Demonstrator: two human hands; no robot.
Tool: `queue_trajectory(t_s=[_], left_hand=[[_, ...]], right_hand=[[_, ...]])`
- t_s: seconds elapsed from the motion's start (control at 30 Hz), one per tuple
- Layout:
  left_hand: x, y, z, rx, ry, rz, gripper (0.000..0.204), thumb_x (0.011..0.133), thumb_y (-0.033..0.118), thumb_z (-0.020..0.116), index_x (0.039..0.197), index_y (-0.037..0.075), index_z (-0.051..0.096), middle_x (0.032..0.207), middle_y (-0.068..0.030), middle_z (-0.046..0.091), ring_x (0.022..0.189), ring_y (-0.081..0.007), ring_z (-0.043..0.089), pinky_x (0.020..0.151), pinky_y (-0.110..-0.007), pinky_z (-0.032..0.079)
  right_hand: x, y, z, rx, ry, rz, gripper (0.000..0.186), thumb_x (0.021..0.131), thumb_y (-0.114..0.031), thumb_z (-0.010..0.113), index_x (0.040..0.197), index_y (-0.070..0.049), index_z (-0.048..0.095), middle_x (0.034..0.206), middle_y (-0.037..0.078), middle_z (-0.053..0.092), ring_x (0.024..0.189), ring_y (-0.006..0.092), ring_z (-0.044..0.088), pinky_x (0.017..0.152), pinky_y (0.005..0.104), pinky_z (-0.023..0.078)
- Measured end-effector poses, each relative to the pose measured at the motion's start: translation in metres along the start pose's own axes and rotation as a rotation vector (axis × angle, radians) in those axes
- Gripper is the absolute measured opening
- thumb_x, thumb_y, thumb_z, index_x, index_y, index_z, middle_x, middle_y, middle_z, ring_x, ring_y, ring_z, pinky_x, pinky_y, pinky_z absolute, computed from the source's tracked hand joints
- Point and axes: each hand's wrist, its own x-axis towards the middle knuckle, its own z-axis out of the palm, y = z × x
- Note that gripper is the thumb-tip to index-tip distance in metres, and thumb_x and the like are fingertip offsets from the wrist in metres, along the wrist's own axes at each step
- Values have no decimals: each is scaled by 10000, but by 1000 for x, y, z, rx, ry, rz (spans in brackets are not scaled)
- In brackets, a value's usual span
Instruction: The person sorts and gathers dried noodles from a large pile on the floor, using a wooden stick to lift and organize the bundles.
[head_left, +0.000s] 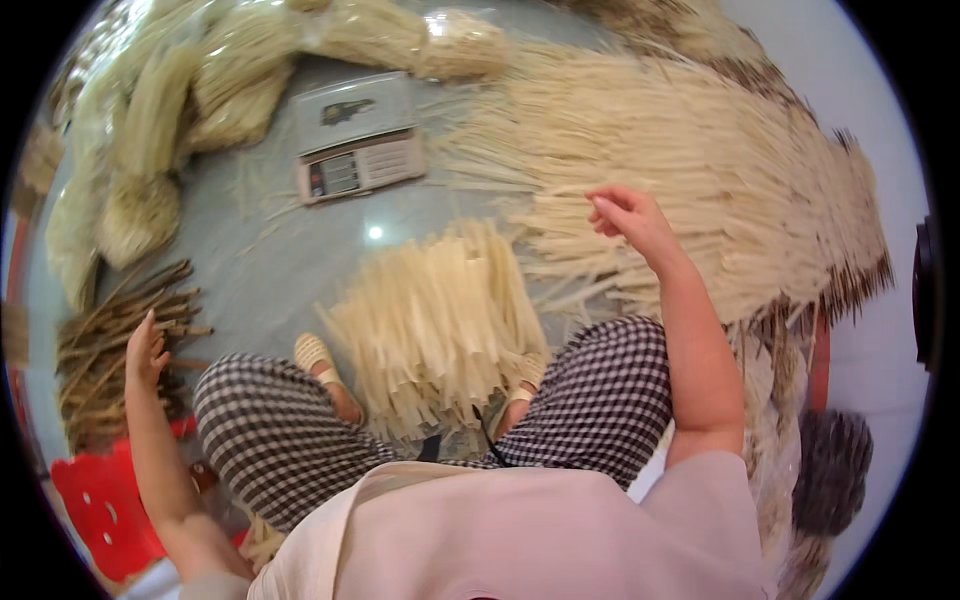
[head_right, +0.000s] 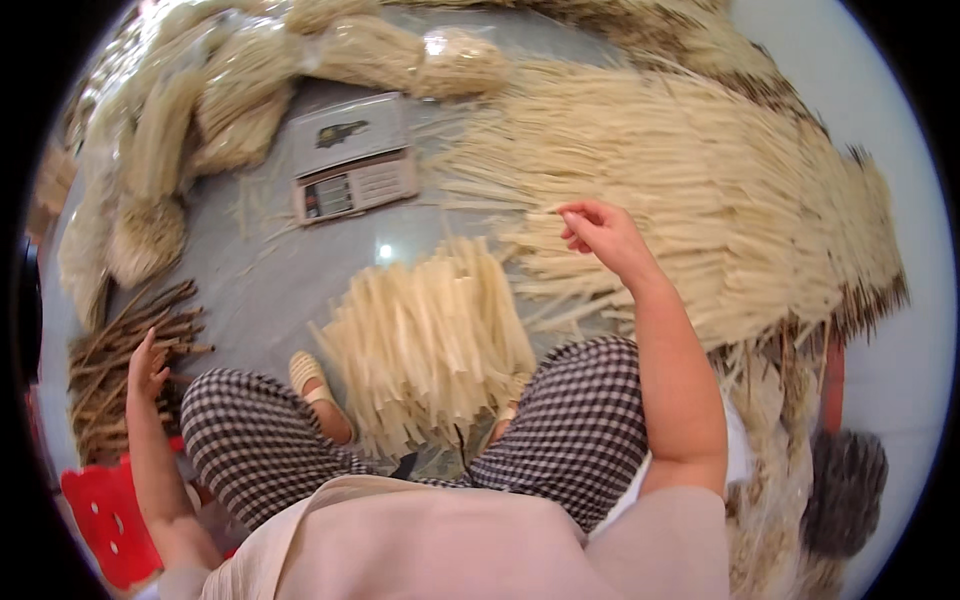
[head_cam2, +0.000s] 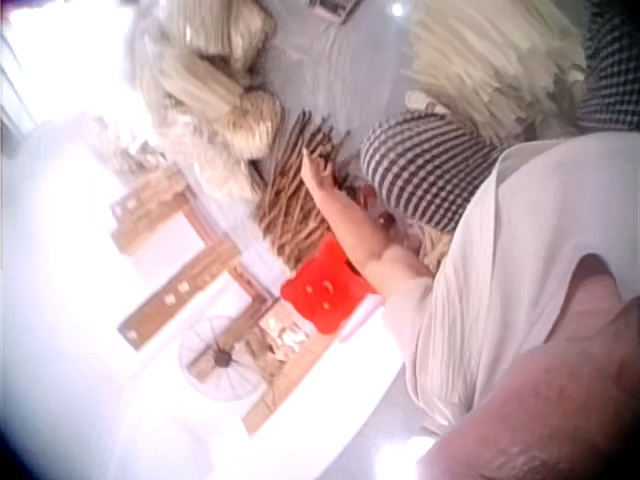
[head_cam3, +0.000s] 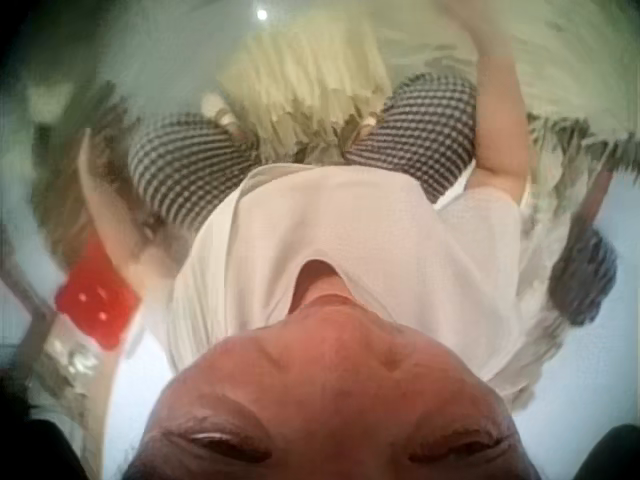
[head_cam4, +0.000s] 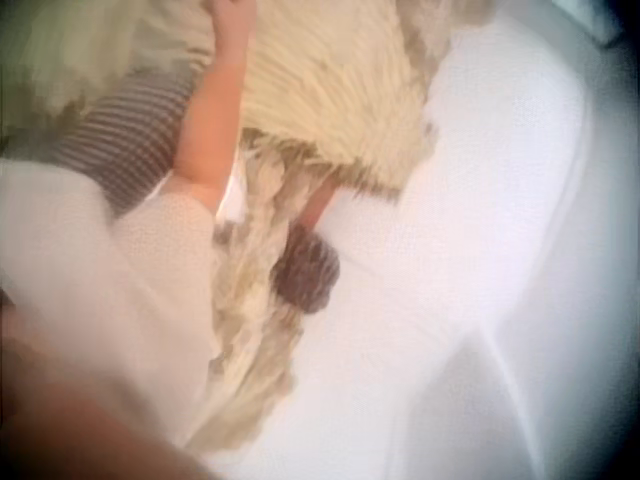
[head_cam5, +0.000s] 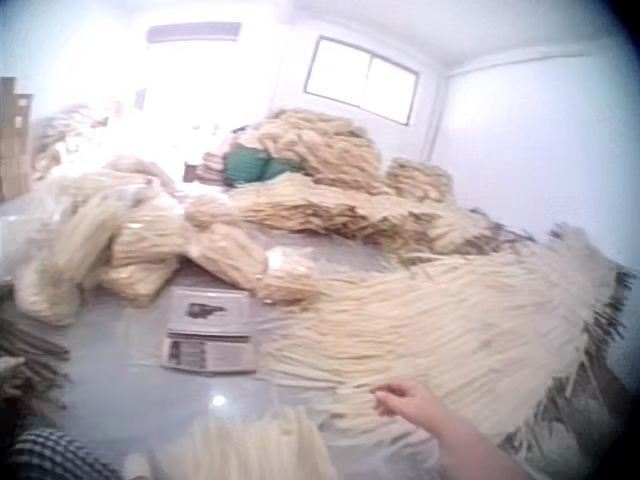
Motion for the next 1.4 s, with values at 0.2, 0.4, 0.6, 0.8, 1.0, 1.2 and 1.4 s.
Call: queue_trajectory(t_s=[0.2, 0.4, 0.6, 0.8, 1.0, 1.2, 1.4], left_hand=[[-181, 111, 136, 267, -383, 409, 534, 909, 369, 511, 1351, 83, 419, 1398, -130, 381, 1289, -263, 368, 1030, -396, 327], [-295, 124, 202, 557, -879, 713, 389, 861, 125, 568, 1236, 33, 522, 1310, -83, 483, 1121, -204, 508, 872, -316, 438], [-316, 95, 259, 882, -946, 784, 371, 837, 139, 617, 1193, 55, 555, 1215, -124, 546, 1052, -244, 558, 806, -330, 476], [-280, 83, 264, 1047, -738, 698, 356, 848, 167, 618, 1176, 38, 565, 1113, -130, 595, 991, -243, 596, 791, -327, 480], [-262, 69, 275, 997, -760, 605, 356, 864, 167, 607, 1189, 29, 558, 1097, -131, 600, 991, -219, 596, 810, -323, 485], [-256, 67, 271, 1014, -716, 495, 357, 861, 156, 607, 1192, 31, 552, 1113, -134, 601, 978, -215, 601, 810, -321, 491], [-259, 67, 276, 1036, -726, 540, 353, 853, 165, 612, 1180, 43, 561, 1081, -135, 614, 956, -222, 608, 801, -326, 491]], right_hand=[[-16, 133, -56, 79, 172, 226, 212, 866, -216, 576, 1006, -73, 645, 755, 16, 635, 638, 75, 574, 565, 225, 463], [-97, 302, -1, 77, 112, 603, 204, 816, -191, 613, 935, -31, 657, 753, 62, 645, 684, 139, 597, 612, 277, 472], [-147, 383, 56, 180, 141, 584, 227, 796, -194, 609, 928, -15, 652, 841, 122, 654, 782, 212, 610, 703, 331, 473], [-118, 396, 30, -33, 489, 472, 281, 770, -187, 591, 988, -15, 628, 963, 189, 634, 922, 307, 599, 819, 391, 457], [-91, 415, -12, -482, 685, 629, 587, 739, -216, 601, 1287, -92, 431, 1191, 159, 533, 1098, 318, 514, 913, 414, 418], [-51, 372, -22, -764, 406, 825, 705, 680, -255, 637, 1334, -161, 391, 1188, 153, 543, 1083, 292, 541, 909, 398, 427], [-29, 385, -49, -536, 302, 770, 647, 671, -250, 645, 1269, -105, 447, 997, 161, 639, 879, 269, 625, 808, 363, 481]])
